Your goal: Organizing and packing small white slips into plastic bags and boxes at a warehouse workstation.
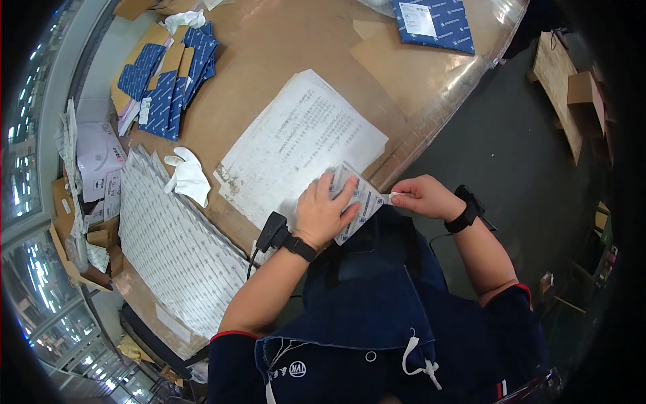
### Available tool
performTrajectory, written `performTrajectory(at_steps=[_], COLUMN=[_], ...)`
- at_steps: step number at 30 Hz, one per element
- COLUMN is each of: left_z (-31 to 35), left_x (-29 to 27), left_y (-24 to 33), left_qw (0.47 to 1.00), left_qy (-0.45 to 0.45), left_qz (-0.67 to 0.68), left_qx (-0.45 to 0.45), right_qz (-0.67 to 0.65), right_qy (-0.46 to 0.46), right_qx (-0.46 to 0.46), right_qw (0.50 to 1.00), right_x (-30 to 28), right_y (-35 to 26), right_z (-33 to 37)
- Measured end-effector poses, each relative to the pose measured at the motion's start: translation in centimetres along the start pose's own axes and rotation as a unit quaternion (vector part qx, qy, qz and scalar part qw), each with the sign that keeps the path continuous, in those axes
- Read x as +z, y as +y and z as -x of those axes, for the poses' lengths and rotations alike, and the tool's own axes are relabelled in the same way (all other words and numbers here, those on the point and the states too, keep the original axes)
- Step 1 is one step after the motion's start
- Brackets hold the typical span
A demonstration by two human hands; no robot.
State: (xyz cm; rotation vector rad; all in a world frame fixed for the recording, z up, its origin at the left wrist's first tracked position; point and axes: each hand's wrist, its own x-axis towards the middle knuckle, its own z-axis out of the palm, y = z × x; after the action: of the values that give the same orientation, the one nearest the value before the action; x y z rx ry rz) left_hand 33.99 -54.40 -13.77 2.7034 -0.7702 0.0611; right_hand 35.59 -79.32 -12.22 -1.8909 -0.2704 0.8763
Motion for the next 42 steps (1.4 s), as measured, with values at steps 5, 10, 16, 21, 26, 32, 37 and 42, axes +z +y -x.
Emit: performTrajectory(at_steps=[5, 10, 16, 21, 26, 32, 37, 42], left_z=[0.0, 0.0, 0.0, 0.0, 0.0, 0.0, 0.0, 0.0], left_x=[0.1, 0.1, 0.1, 0.2, 0.3, 0.1, 0.2, 0.1], left_y=[0.0, 0.0, 0.0, 0.0, 0.1, 0.1, 0.0, 0.1], left_qw=[1.000, 1.000, 1.000, 1.000, 1.000, 0.999, 1.000, 0.999], left_qy=[0.014, 0.013, 0.014, 0.016, 0.022, -0.029, -0.028, -0.032], left_qz=[-0.008, -0.005, -0.005, -0.007, -0.012, 0.000, 0.003, 0.004], left_qx=[0.004, 0.004, 0.005, 0.008, 0.010, -0.015, -0.014, -0.018], right_qz=[-0.040, -0.045, -0.051, -0.046, -0.092, -0.049, -0.044, -0.048], right_qy=[0.020, 0.043, 0.036, 0.041, 0.029, 0.015, 0.038, 0.034], right_qx=[0.005, 0.017, 0.049, 0.035, 0.050, 0.058, 0.032, 0.027], right_qw=[0.999, 0.998, 0.997, 0.997, 0.994, 0.997, 0.998, 0.998], right_x=[0.7, 1.5, 1.8, 2.0, 2.1, 1.8, 2.7, 3.2], right_y=[0.3, 0.8, 0.4, 0.5, 0.9, -0.2, 0.0, 0.3], right_z=[0.4, 0.7, 0.9, 1.0, 1.1, 0.9, 1.0, 1.1])
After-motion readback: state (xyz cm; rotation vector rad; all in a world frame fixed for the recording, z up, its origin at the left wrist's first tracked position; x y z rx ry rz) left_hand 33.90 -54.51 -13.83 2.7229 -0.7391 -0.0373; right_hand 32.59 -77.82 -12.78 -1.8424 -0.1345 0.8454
